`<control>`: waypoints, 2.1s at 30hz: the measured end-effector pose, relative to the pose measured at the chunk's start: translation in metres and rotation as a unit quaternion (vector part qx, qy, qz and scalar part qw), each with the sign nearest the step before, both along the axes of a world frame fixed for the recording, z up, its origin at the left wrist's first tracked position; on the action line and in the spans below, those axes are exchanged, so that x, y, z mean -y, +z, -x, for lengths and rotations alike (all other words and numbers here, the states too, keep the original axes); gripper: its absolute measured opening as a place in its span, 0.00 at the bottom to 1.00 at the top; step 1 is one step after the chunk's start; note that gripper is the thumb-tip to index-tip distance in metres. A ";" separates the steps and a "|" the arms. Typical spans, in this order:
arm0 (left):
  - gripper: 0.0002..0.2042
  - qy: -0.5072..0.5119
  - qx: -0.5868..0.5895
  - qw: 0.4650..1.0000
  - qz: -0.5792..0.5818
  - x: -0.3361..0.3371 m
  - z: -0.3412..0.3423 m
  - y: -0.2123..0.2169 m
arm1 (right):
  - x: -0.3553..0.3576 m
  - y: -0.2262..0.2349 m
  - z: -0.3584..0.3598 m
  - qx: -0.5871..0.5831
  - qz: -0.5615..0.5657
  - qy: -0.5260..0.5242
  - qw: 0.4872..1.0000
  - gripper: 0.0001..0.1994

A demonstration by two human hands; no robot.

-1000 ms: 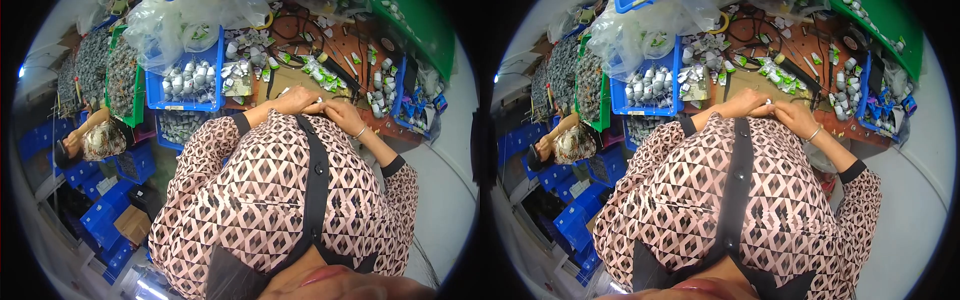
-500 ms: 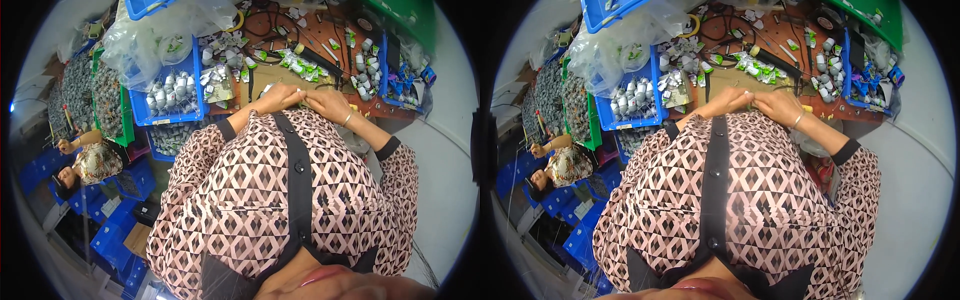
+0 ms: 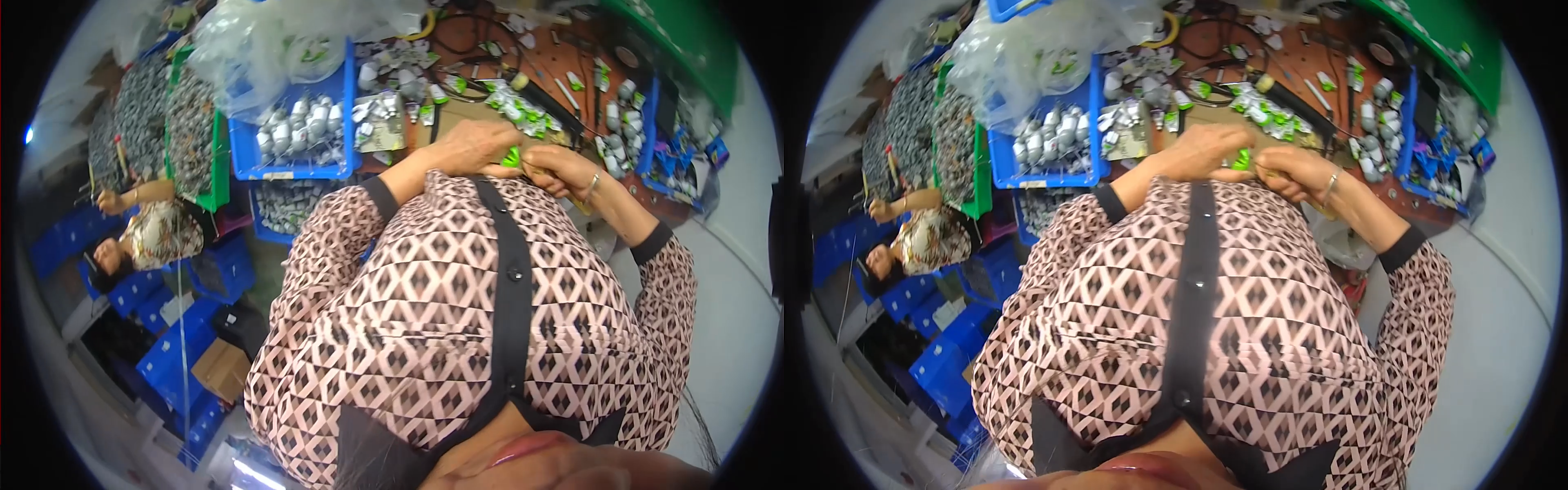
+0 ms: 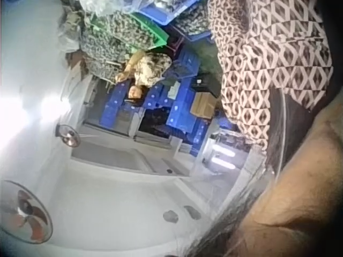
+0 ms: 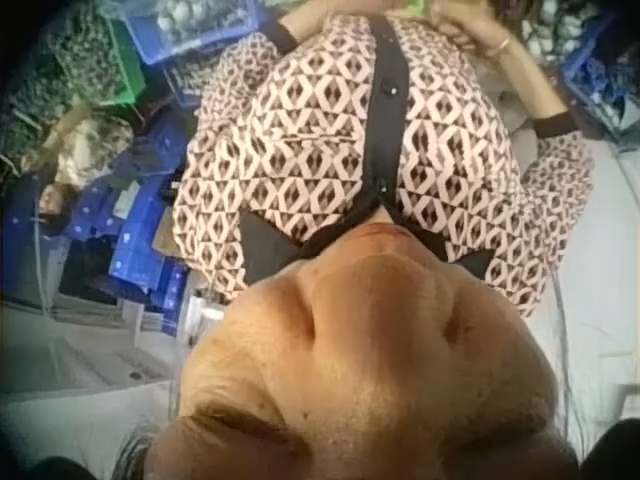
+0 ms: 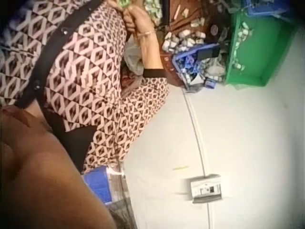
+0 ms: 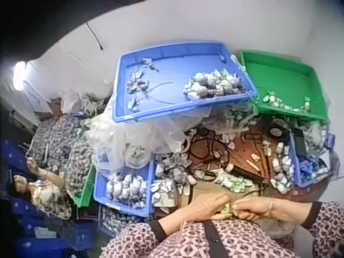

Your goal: Assembling lightbulb components at a workbench in a factory.

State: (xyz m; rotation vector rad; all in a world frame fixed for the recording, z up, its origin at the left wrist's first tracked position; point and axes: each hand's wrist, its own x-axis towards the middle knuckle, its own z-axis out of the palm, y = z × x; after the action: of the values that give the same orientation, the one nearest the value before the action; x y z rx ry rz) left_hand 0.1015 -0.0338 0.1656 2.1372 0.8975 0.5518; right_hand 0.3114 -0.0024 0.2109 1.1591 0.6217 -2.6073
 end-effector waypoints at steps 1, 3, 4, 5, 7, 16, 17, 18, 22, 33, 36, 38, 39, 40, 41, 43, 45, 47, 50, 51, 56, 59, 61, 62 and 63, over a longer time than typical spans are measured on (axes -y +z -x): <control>0.21 0.008 -0.006 1.000 0.001 0.001 -0.002 -0.002 | 0.004 0.006 0.002 0.037 -0.060 0.020 0.997 0.12; 0.21 -0.023 -0.039 0.998 0.031 0.002 -0.007 -0.009 | 0.010 0.001 0.001 0.063 -0.205 0.060 0.975 0.13; 0.21 -0.023 -0.039 0.999 0.028 0.003 -0.012 -0.011 | 0.026 -0.030 -0.014 0.003 -0.501 0.066 0.863 0.12; 0.22 0.000 -0.001 0.999 0.038 0.009 -0.009 -0.015 | 0.025 -0.026 -0.009 0.027 -0.626 0.144 0.766 0.10; 0.25 0.044 0.069 0.994 0.071 0.017 -0.009 -0.024 | 0.023 0.001 -0.003 0.057 -0.745 0.263 0.610 0.05; 0.24 0.037 0.129 0.988 0.076 0.043 -0.016 0.013 | 0.035 -0.008 -0.024 0.116 -0.261 0.055 0.957 0.13; 0.22 0.019 0.134 0.991 -0.011 0.036 -0.015 0.019 | 0.021 0.006 -0.022 0.101 -0.126 0.041 0.986 0.13; 0.19 0.006 0.129 0.992 -0.011 0.029 -0.004 0.022 | 0.016 0.010 -0.014 0.070 -0.084 0.037 0.993 0.14; 0.18 0.019 0.061 0.996 -0.058 0.037 -0.021 0.002 | 0.018 0.031 -0.016 0.053 -0.113 0.089 0.988 0.15; 0.17 0.111 0.190 0.934 0.281 0.069 -0.036 -0.014 | 0.058 0.017 -0.023 0.110 -0.653 0.204 0.721 0.13; 0.24 0.143 0.189 0.967 0.089 0.028 -0.011 -0.021 | 0.007 -0.024 -0.005 -0.052 -0.425 0.139 0.893 0.15; 0.20 0.063 0.073 0.987 0.126 0.000 -0.003 -0.002 | -0.013 -0.007 0.001 0.035 -0.164 0.090 0.982 0.15; 0.18 0.053 0.070 0.990 0.107 -0.003 -0.003 -0.009 | -0.014 -0.009 -0.001 0.047 -0.163 0.068 0.983 0.15; 0.15 0.047 0.067 0.993 0.088 -0.005 -0.005 -0.017 | -0.014 -0.011 -0.005 0.033 -0.128 0.053 0.990 0.15; 0.11 0.066 0.059 0.994 0.058 -0.003 -0.008 -0.016 | -0.015 -0.014 -0.008 0.012 -0.094 0.047 0.994 0.15; 0.12 0.070 0.037 0.993 0.085 0.002 -0.015 -0.019 | -0.016 -0.019 -0.015 0.005 -0.133 0.071 0.989 0.14; 0.12 0.102 0.020 0.984 0.147 0.004 -0.021 -0.016 | -0.008 -0.039 -0.016 -0.061 -0.403 0.073 0.910 0.11; 0.13 0.107 0.012 0.986 0.131 0.004 -0.021 -0.021 | -0.007 -0.034 -0.025 -0.028 -0.642 0.137 0.754 0.10; 0.13 0.109 0.014 0.989 0.103 0.009 -0.017 -0.023 | -0.004 -0.029 -0.018 0.020 -0.813 0.188 0.550 0.09; 0.13 0.101 0.026 0.991 0.089 0.010 -0.016 -0.022 | -0.005 -0.036 -0.017 -0.015 -0.644 0.156 0.749 0.10; 0.13 0.131 0.057 0.985 0.101 0.001 -0.014 -0.014 | -0.016 -0.025 -0.028 0.001 -0.094 0.029 0.995 0.11; 0.15 0.201 0.076 0.956 0.201 0.007 -0.014 -0.034 | -0.013 -0.037 -0.033 0.001 -0.125 0.070 0.990 0.10; 0.16 0.229 0.022 0.957 0.177 0.001 -0.005 -0.068 | -0.012 -0.036 -0.039 0.034 -0.134 0.039 0.990 0.10; 0.16 0.256 -0.031 0.953 0.155 -0.004 0.000 -0.082 | -0.012 -0.039 -0.041 0.068 -0.141 0.008 0.988 0.10; 0.17 0.273 -0.046 0.945 0.175 -0.010 0.006 -0.086 | -0.009 -0.045 -0.042 0.083 -0.128 -0.021 0.988 0.12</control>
State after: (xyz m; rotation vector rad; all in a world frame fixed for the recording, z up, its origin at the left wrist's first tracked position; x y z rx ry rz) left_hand 0.0959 -0.0235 0.0793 1.5947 1.5361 0.5122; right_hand 0.3536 0.0064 0.1655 1.4620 0.9247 -2.4827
